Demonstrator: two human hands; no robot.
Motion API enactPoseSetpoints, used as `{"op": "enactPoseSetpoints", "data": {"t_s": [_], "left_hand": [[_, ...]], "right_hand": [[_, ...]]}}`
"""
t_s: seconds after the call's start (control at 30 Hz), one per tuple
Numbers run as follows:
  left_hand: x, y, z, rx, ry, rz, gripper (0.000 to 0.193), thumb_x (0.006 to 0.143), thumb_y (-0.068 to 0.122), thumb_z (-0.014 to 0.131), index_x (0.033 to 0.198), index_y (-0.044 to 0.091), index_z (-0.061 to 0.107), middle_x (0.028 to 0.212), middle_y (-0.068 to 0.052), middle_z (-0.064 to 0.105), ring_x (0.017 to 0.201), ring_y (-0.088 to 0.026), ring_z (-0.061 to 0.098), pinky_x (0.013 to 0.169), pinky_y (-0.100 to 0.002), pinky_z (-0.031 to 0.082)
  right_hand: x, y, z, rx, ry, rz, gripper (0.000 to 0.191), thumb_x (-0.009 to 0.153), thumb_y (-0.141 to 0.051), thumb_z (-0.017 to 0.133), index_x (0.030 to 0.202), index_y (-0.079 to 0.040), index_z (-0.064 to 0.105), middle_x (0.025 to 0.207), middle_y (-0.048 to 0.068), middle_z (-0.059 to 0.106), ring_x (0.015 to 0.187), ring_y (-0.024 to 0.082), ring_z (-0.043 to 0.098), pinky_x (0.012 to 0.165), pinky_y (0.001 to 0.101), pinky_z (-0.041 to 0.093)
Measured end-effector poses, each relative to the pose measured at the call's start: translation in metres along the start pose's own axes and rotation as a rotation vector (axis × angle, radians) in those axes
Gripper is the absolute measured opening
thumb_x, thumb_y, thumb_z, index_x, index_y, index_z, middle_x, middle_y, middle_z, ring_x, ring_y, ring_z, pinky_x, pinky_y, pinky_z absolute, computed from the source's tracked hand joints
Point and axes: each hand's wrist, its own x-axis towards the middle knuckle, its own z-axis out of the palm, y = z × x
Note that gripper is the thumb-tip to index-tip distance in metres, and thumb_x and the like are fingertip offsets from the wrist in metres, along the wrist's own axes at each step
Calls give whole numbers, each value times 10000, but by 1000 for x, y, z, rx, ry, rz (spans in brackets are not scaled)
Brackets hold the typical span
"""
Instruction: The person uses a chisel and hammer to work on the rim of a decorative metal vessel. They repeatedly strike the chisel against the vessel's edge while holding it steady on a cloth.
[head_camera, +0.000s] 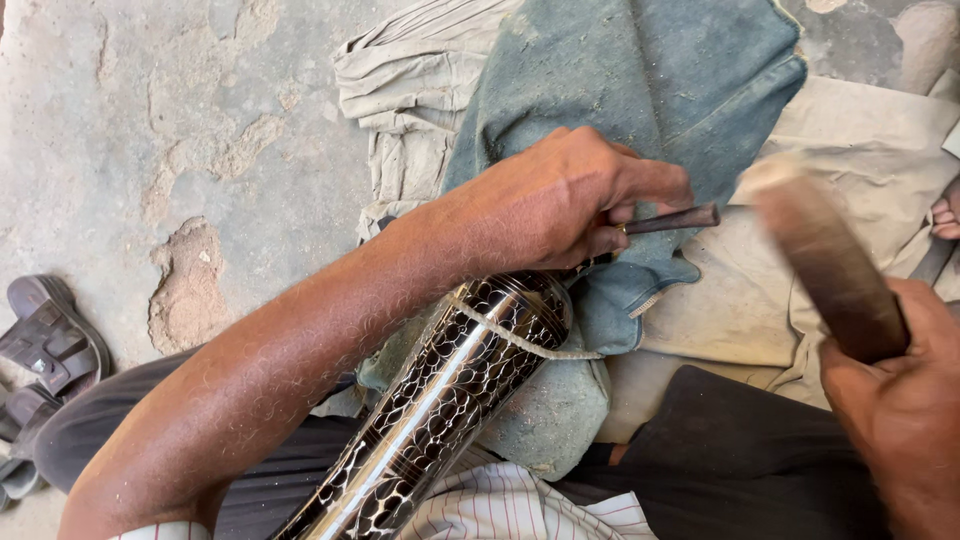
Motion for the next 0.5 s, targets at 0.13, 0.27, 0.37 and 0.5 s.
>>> {"op": "enactPoseSetpoints", "data": {"t_s": [0.13,0.27,0.37,0.5], "left_hand": [[0,1,-1,-29,6,-35,516,825,16,794,1299,130,626,746,-34,695,688,-205,729,642,-410,576],[0,-1,-2,-4,-26,-39,513,813,37,811,1286,137,642,696,-28,686,678,-198,728,641,-422,564],[-1,-2,-1,7,-11,-40,519,806,33,812,1284,144,642,693,-26,683,680,-187,731,645,-416,569],[0,-4,2,-22,4,-29,505,825,54,813,1284,141,623,735,0,691,719,-172,743,636,-391,584]], "right_hand": [[-1,5,6,307,56,125,231,958,116,725,1124,75,570,969,148,650,885,186,647,786,289,524],[1,8,7,323,-13,138,276,941,70,718,1174,30,575,926,116,666,826,172,681,748,287,555],[0,9,6,406,-10,64,247,949,77,719,1139,22,571,942,107,670,868,148,678,820,265,566],[-4,3,3,397,20,128,235,945,111,719,1115,45,570,934,114,646,860,158,683,793,274,569]]}}
